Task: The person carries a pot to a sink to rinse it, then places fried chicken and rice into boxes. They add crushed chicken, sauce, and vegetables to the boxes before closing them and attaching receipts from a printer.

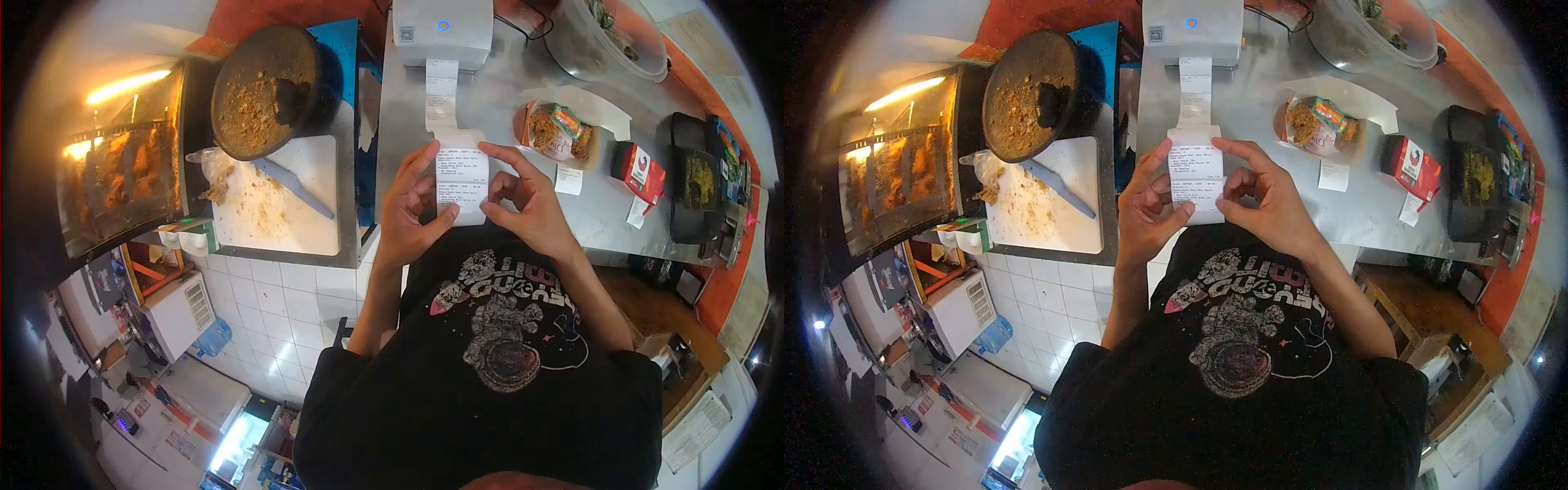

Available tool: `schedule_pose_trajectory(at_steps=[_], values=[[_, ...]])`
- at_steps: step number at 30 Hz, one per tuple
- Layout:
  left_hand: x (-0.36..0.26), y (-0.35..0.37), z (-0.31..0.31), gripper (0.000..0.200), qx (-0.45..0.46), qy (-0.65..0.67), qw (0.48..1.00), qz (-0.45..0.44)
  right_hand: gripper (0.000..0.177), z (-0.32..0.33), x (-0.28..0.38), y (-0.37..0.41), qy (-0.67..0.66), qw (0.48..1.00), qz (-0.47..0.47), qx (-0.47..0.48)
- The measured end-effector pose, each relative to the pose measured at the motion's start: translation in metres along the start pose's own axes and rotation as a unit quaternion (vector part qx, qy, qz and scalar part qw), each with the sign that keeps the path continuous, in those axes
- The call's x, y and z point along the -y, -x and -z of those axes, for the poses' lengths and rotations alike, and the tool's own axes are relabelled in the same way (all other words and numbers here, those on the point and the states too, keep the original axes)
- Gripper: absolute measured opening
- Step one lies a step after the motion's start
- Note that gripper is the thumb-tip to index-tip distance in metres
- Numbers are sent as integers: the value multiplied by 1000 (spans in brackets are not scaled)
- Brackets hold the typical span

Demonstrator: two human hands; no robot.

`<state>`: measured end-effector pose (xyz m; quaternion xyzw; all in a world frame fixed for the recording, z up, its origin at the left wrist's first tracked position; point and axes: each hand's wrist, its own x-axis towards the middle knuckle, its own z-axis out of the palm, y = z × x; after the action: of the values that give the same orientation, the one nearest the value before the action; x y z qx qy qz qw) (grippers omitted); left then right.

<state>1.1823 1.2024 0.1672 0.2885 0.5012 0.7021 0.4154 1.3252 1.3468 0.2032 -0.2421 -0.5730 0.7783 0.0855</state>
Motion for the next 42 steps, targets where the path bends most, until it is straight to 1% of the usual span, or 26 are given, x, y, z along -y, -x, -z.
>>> schedule_pose_trajectory(at_steps=[7, 9, 11, 13, 19, 22, 30, 33, 39, 42], values=[[-4, 2, -4, 76, -1, 11, 1000, 14, 58, -4, 0, 2, 8, 999, 11, -30], [-4, 3, -5, 76, -4, 15, 1000, 16, 58, -3, 0, 2, 8, 999, 13, -30], [-1, 2, -4, 76, -1, -4, 1000, -2, 59, -2, -2, 3, 9, 999, 15, -30], [-2, 2, -4, 76, 0, -1, 1000, 1, 61, 0, -4, 4, 13, 1000, 20, -17], [-4, 2, -5, 77, 4, -5, 1000, 0, 63, -3, 0, 6, -4, 1000, 5, -19], [-4, 3, -5, 77, 4, -4, 1000, -2, 63, -3, -3, 6, 7, 1000, 15, -22], [-6, 4, -4, 77, 8, -9, 1000, 2, 63, -5, -3, 6, 3, 1000, 21, -22], [-5, 4, -4, 77, 9, -4, 1000, -10, 62, -5, -3, 7, -1, 1000, 19, -23], [-6, 5, -4, 80, 13, -7, 1000, 4, 62, -5, -4, 8, 0, 1000, 16, -24], [-7, 5, -5, 79, 9, -7, 1000, -7, 62, -5, -4, 9, -4, 1000, 17, -26]])
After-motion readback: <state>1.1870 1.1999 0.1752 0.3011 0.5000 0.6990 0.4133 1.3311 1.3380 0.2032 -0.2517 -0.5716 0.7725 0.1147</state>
